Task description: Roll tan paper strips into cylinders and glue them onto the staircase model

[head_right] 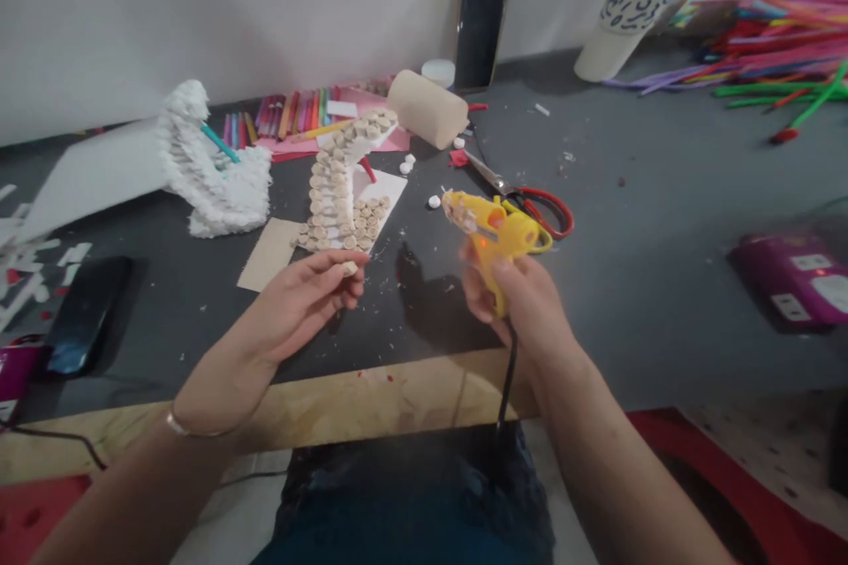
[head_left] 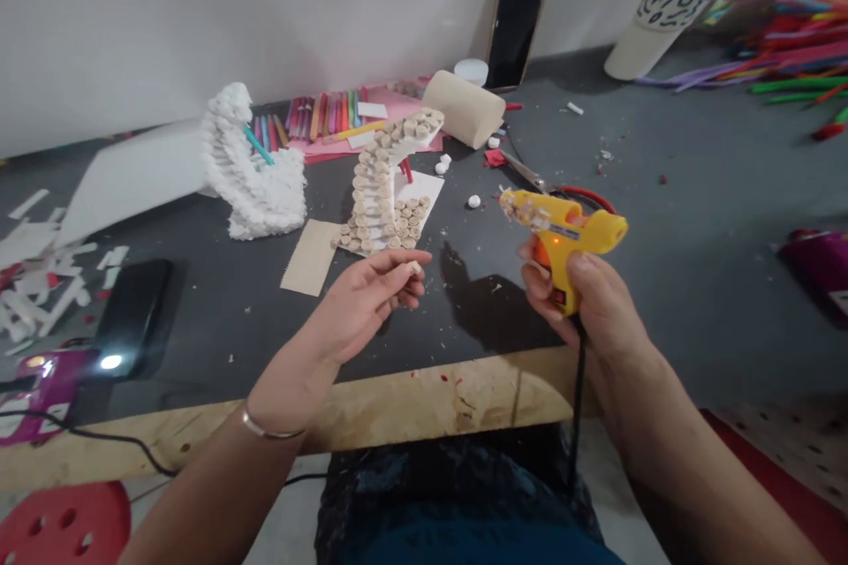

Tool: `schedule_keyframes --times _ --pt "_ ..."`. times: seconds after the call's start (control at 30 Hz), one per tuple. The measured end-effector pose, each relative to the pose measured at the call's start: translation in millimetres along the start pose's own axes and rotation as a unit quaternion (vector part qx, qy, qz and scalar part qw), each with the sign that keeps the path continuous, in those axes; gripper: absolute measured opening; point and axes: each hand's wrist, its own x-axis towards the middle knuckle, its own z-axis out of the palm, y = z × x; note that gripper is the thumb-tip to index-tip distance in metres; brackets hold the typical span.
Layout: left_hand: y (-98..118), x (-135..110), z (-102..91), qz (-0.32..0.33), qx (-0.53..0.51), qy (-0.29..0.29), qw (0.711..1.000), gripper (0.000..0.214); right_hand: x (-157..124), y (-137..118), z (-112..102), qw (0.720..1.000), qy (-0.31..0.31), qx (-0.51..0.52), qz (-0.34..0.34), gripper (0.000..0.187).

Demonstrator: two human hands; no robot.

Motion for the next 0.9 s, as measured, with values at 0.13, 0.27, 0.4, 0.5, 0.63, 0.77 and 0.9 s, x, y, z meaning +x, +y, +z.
schedule_keyframes --times 0.13,0.27,0.4,0.5,0.63,0.77,0.9 --pt "-14 10 -0.6 -0.044 -0.208 -0.006 0.977 0.018 2 2 -3 0.997 -0.055 0.049 0.006 0.029" --pt "-21 7 -8.3 -0.051 -0.344 -0.009 0.938 0.014 -5 -2 7 0.994 -0.083 0.035 0.062 0.03" --pt "-22 2 -15.3 -0.014 -0.415 0.003 0.91 0.025 -16 -11 27 0.988 -0.129 -0.087 0.025 0.034" --pt "-21 1 -18.2 0.004 -0.441 0.009 0.898 0.031 -17 -15 41 0.968 -0.171 -0.173 -0.057 0.034" --pt "-18 -1 -20.4 0.01 -0.471 0.001 0.882 0.035 -12 -8 54 0.955 -0.188 -0.194 -0.125 0.03" --pt "-17 -2 -21.6 0.019 -0.479 0.003 0.878 0.032 -10 4 64 0.948 -0.203 -0.186 -0.157 0.026" --pt "-19 1 -21.8 0.002 -0.475 0.011 0.88 0.032 -11 9 69 0.928 -0.215 -0.237 -0.193 0.028"
